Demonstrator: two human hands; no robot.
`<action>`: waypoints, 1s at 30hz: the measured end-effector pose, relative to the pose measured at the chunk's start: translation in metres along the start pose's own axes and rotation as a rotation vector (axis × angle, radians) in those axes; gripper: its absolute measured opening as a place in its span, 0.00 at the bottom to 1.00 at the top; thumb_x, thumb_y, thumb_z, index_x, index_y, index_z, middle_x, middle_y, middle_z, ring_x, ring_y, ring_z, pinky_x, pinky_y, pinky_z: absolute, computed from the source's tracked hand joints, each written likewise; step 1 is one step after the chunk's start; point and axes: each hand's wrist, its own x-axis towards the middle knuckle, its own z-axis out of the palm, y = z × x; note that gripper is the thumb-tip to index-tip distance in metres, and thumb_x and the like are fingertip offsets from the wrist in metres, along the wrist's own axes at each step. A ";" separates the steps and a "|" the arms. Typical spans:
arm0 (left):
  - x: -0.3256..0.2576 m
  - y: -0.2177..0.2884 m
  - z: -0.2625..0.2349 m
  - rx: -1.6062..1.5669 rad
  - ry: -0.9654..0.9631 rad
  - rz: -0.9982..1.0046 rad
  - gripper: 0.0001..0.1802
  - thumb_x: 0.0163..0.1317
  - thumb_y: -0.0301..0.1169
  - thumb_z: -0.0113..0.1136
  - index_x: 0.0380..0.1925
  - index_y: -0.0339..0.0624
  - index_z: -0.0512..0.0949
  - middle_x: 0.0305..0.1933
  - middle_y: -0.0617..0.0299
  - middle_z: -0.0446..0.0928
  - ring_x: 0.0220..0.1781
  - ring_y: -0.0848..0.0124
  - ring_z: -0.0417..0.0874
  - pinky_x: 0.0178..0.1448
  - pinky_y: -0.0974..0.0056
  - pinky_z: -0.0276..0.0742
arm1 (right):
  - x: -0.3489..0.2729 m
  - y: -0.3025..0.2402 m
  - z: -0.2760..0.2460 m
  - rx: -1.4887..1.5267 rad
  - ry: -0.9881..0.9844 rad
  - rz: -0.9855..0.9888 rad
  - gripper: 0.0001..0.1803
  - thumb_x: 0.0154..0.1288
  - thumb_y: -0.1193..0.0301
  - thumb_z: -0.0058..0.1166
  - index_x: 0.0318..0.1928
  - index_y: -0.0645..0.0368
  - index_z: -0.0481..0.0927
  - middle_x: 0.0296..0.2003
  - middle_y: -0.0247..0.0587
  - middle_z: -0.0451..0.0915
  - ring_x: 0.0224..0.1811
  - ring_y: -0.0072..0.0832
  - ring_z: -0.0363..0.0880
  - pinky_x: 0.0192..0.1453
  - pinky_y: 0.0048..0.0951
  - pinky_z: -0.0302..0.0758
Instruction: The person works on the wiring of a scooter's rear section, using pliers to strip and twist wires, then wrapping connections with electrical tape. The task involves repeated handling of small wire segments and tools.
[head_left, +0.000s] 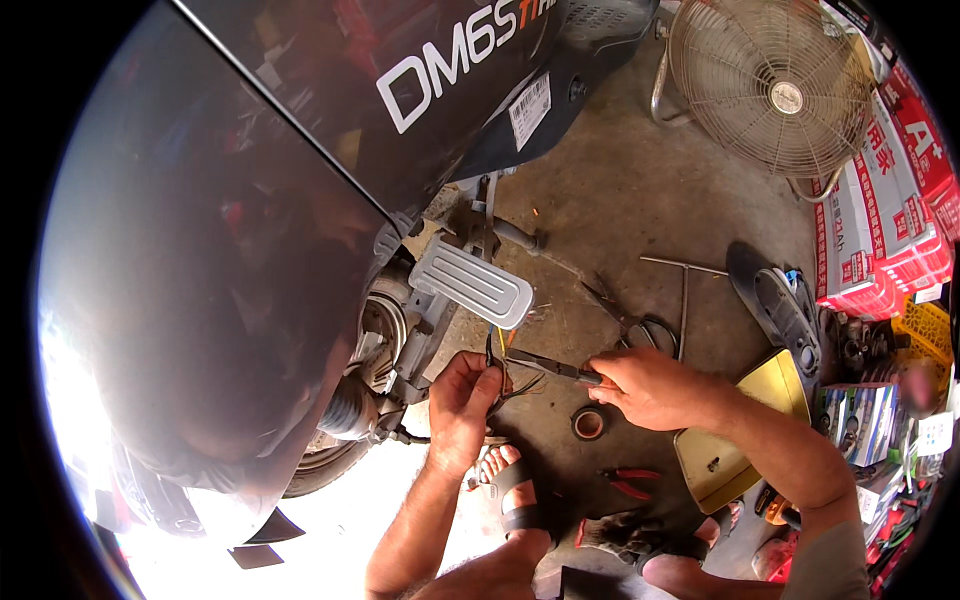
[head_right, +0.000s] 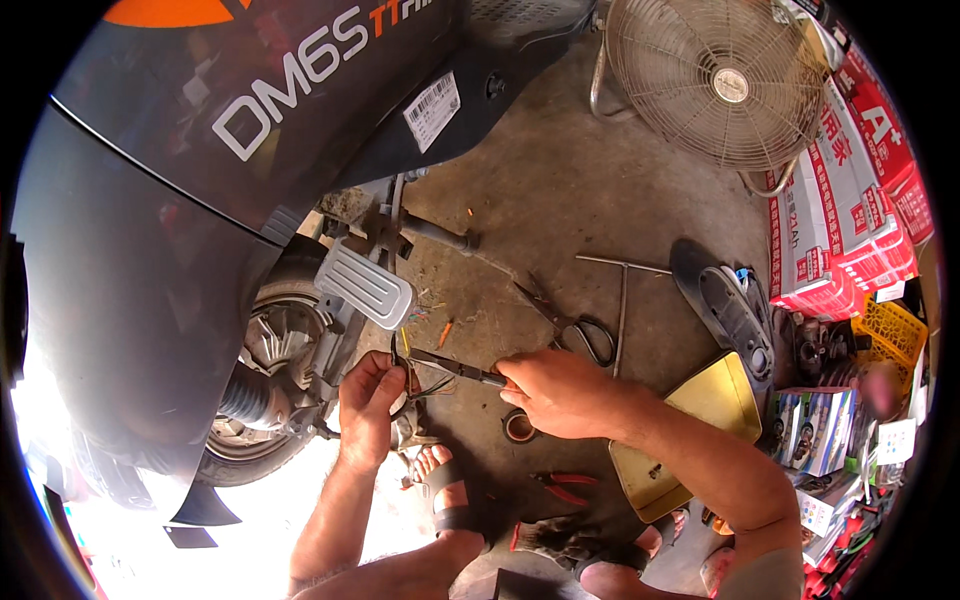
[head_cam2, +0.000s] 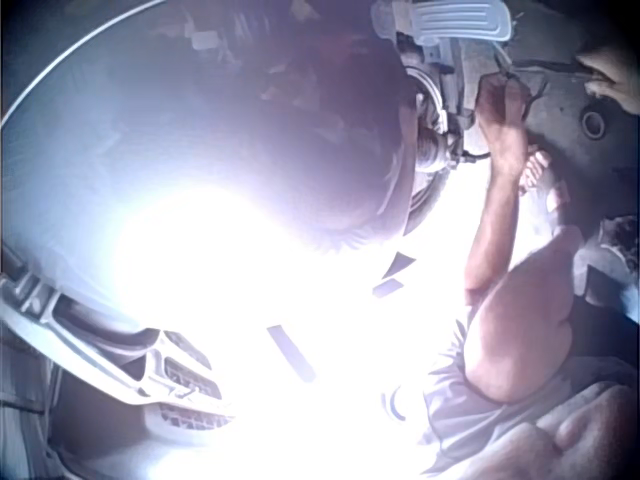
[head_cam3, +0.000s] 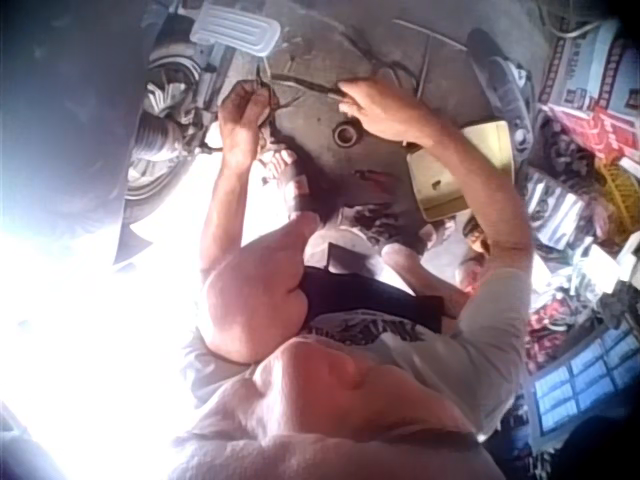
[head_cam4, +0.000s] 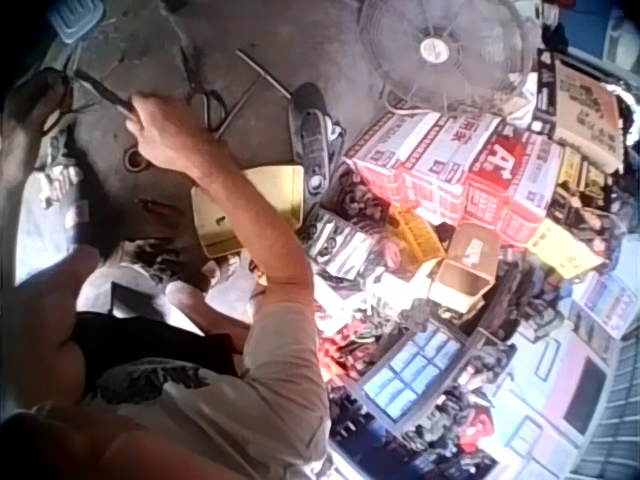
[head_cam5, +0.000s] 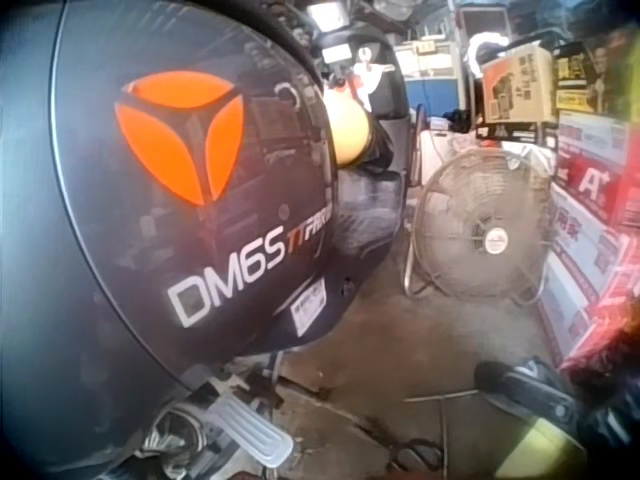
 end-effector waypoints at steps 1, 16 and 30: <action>-0.001 0.001 0.002 0.012 0.013 0.008 0.07 0.66 0.26 0.59 0.37 0.34 0.74 0.32 0.65 0.77 0.33 0.80 0.74 0.41 0.73 0.71 | 0.000 0.000 0.001 0.030 -0.037 0.055 0.09 0.66 0.69 0.52 0.37 0.63 0.72 0.30 0.55 0.78 0.35 0.54 0.79 0.37 0.49 0.73; -0.004 0.004 0.020 0.485 0.244 0.205 0.10 0.61 0.29 0.63 0.34 0.32 0.76 0.29 0.59 0.80 0.31 0.72 0.80 0.40 0.67 0.76 | -0.002 0.022 0.053 0.063 0.428 -0.056 0.09 0.63 0.74 0.55 0.41 0.63 0.71 0.34 0.53 0.76 0.36 0.53 0.77 0.38 0.48 0.73; -0.001 -0.003 0.015 0.245 0.156 0.135 0.08 0.65 0.28 0.58 0.35 0.33 0.74 0.28 0.64 0.77 0.29 0.80 0.74 0.37 0.72 0.73 | -0.054 0.096 0.140 -0.364 0.507 0.372 0.16 0.58 0.71 0.60 0.44 0.62 0.72 0.40 0.52 0.73 0.42 0.49 0.75 0.42 0.45 0.75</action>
